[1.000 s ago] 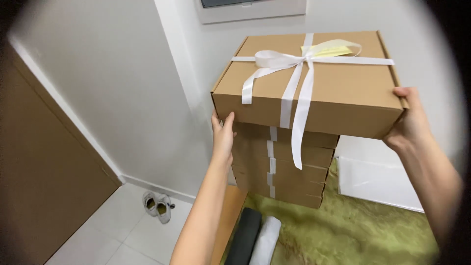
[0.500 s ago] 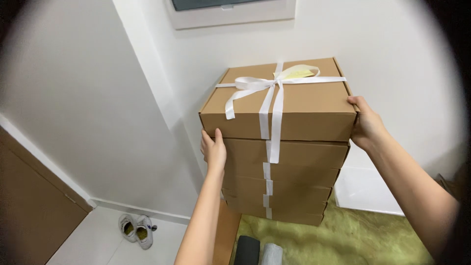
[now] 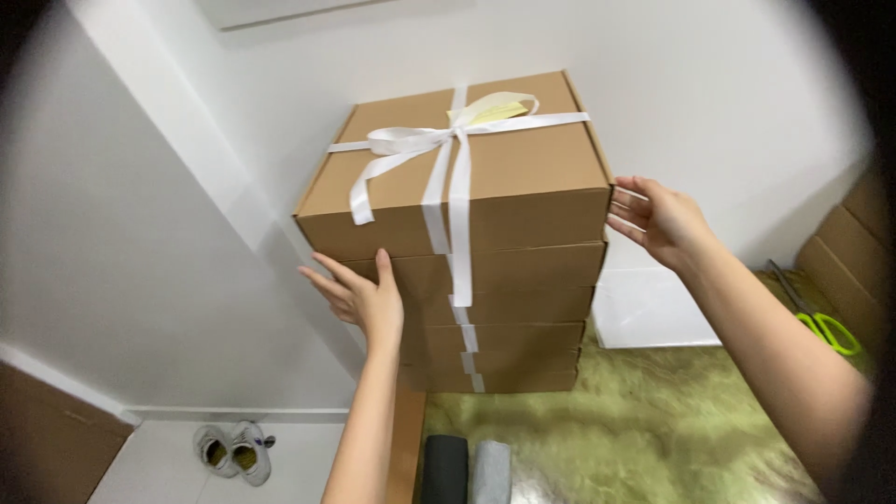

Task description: The person writes on a yellow sticky note attached to a cardboard box using a pencil, then places the box on a stack. They then wrap a rolled fabric item in a clear plastic bag and place it inside an empty cardboard box, closing the lid.

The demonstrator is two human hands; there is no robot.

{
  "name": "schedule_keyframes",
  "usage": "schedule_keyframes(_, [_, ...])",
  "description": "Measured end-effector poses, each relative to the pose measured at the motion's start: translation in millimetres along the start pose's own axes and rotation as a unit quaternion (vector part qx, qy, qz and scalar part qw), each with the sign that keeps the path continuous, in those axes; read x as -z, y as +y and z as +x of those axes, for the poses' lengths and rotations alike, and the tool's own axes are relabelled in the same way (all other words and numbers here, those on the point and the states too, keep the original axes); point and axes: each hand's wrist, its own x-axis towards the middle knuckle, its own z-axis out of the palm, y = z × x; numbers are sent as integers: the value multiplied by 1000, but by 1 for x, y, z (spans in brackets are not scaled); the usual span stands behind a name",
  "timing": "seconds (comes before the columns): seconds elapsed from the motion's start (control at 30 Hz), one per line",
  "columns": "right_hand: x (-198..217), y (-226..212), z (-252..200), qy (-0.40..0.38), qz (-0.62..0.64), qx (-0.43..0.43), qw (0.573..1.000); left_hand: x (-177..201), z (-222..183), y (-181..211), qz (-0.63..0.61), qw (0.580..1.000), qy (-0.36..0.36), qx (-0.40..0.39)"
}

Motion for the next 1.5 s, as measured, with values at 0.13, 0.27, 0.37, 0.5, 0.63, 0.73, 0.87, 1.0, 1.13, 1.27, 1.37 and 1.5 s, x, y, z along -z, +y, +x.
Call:
schedule_keyframes(0.13, [40, -3, -28, 21, 25, -25, 999, 6, -59, 69, -25, 997, -6, -70])
schedule_keyframes(0.27, [107, -15, -49, 41, 44, -44, 997, -35, -108, 126, -169, 951, 2, -257])
schedule_keyframes(0.37, [191, -9, -42, 64, 72, -42, 994, -66, -155, 165, -210, 916, -32, -339])
schedule_keyframes(0.5, [314, -12, -71, 126, 92, -27, 987, -110, -237, 207, -251, 881, -116, -385])
schedule_keyframes(0.63, [440, 18, -105, 170, 87, -39, 981, -177, -318, 191, -229, 883, -200, -357])
schedule_keyframes(0.73, [507, 58, -128, 199, 80, -67, 974, -224, -366, 157, -173, 896, -325, -248])
schedule_keyframes(0.87, [558, 133, -143, 250, 34, -136, 958, -298, -411, 49, -24, 893, -414, -176])
schedule_keyframes(1.0, [597, 248, -134, 246, -164, -148, 944, -348, -427, -40, 111, 847, -520, -1])
schedule_keyframes(1.13, [577, 308, -119, 137, -352, -188, 906, -397, -447, -142, 125, 818, -546, 131])
schedule_keyframes(1.27, [545, 316, -72, 8, -500, -133, 856, -399, -450, -150, 93, 839, -494, 209])
schedule_keyframes(1.37, [537, 317, -22, -8, -459, -157, 874, -361, -423, -64, 73, 835, -478, 262])
schedule_keyframes(1.5, [525, 302, 30, -5, -408, -128, 904, -380, -391, -58, 50, 842, -468, 266])
